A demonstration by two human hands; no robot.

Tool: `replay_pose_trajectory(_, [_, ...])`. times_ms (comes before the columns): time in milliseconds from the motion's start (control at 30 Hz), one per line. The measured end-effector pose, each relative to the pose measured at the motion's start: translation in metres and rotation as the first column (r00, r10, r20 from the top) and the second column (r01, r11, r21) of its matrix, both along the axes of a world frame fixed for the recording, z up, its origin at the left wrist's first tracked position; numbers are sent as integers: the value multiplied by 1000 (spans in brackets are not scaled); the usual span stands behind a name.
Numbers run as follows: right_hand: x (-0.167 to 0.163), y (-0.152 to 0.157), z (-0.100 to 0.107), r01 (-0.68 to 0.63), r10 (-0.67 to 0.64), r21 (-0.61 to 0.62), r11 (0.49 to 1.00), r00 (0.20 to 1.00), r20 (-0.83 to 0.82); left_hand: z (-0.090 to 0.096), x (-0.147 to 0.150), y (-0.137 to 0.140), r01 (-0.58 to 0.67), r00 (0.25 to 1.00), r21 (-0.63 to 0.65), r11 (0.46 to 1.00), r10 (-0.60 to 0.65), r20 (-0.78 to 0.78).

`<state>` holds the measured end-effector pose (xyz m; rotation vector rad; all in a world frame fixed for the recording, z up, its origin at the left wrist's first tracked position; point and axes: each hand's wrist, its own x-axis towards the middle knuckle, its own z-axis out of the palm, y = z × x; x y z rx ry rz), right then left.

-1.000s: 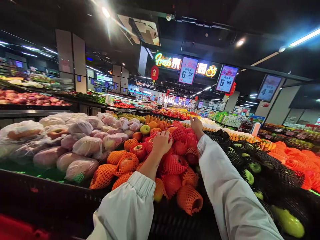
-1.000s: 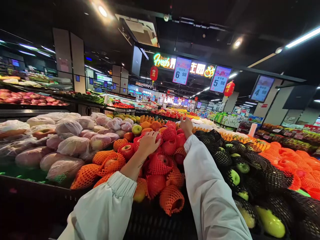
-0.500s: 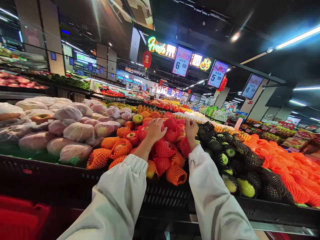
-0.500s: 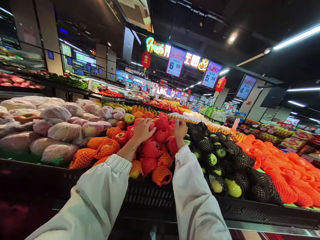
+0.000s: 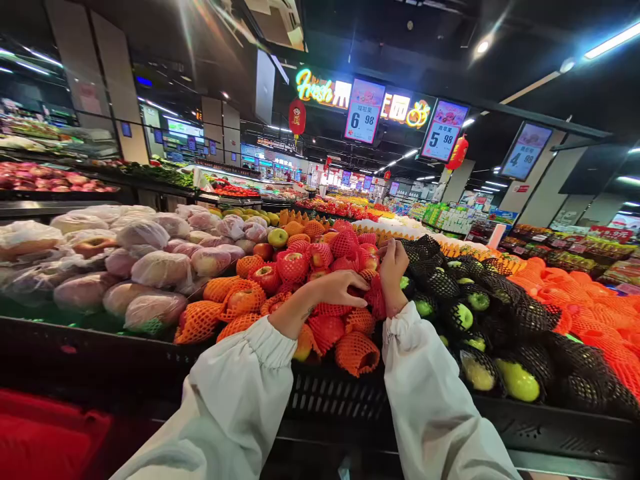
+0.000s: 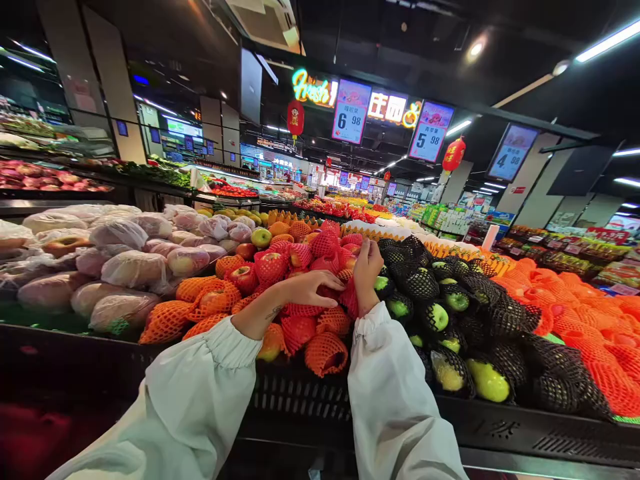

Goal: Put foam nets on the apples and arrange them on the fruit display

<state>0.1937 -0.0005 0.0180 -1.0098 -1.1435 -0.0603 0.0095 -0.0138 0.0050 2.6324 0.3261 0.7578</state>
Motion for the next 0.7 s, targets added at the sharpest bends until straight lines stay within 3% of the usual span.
replay_pose_trajectory(200, [11, 4, -1, -30, 17, -55, 998, 975, -221, 4, -7, -4, -6, 1000, -103, 995, 5, -10])
replay_pose_trajectory(400, [3, 3, -5, -54, 50, -10, 999, 977, -208, 2, -3, -1, 36, 995, -156, 987, -49, -84])
replay_pose_trajectory(567, [1, -7, 11, -33, 36, 71, 997, 998, -54, 2, -4, 5, 0, 973, -180, 984, 42, 227])
replay_pose_trajectory(700, [11, -18, 17, -4, -13, 75, 997, 974, 225, 2, -8, 13, -136, 818, -272, 953, 262, 512])
